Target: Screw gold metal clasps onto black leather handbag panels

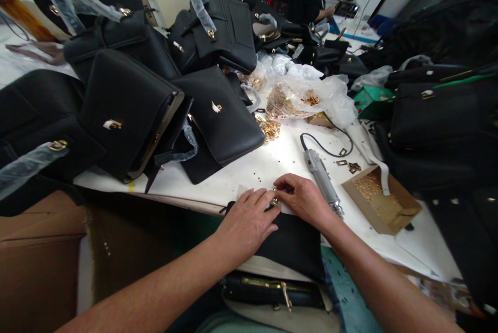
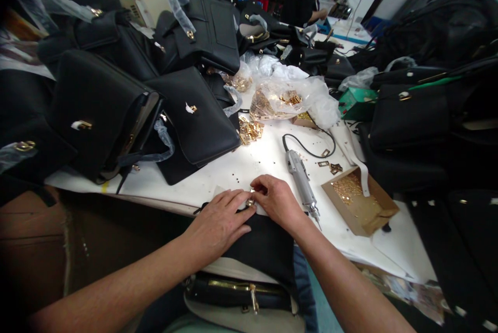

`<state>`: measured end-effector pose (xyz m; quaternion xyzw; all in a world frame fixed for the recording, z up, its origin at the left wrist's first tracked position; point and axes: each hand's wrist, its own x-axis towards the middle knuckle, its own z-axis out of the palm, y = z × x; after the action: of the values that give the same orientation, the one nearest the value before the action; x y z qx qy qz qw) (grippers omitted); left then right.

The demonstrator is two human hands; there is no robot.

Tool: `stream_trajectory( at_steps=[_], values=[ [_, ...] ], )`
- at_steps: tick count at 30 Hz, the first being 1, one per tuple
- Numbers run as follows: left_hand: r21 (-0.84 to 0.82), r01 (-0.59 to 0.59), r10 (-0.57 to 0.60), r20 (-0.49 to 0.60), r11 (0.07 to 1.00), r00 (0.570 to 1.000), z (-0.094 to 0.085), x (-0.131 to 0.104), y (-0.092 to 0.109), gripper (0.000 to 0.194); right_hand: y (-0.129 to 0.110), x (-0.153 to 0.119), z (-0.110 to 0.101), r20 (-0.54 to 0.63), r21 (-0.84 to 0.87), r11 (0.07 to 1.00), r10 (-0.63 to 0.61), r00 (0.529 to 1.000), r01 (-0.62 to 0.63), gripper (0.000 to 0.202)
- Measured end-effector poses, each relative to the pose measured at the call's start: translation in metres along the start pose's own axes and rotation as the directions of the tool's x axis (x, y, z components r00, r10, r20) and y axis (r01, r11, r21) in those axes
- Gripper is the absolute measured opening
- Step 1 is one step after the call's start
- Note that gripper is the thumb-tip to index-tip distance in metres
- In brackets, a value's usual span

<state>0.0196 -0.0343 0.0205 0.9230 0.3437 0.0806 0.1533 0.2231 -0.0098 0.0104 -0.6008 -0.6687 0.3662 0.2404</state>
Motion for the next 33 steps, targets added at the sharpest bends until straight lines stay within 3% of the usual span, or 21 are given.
stream_trajectory(
  at_steps=[5, 8, 20, 33],
  values=[
    [0.03, -0.019, 0.019, 0.008, 0.999, 1.0, 0.001, 0.0, 0.0, 0.042, 0.001, -0.008, 0.003, -0.081, 0.016, 1.0, -0.017, 0.997, 0.018, 0.019],
    [0.021, -0.015, 0.015, 0.013, 1.0, 1.0, 0.001, 0.0, -0.001, 0.044, 0.003, -0.014, 0.003, -0.161, -0.038, 0.999, -0.04, 0.986, 0.035, 0.01],
    [-0.004, -0.002, 0.002, 0.048, 1.0, 0.999, 0.002, 0.002, -0.004, 0.047, 0.007, -0.019, 0.004, -0.139, -0.106, 0.992, 0.058, 0.989, -0.073, 0.014],
    [-0.104, 0.021, -0.017, 0.039, 0.994, 0.999, -0.006, 0.004, -0.006, 0.032, -0.004, -0.011, 0.005, -0.157, -0.131, 0.97, 0.182, 0.971, -0.203, 0.009]
  ],
)
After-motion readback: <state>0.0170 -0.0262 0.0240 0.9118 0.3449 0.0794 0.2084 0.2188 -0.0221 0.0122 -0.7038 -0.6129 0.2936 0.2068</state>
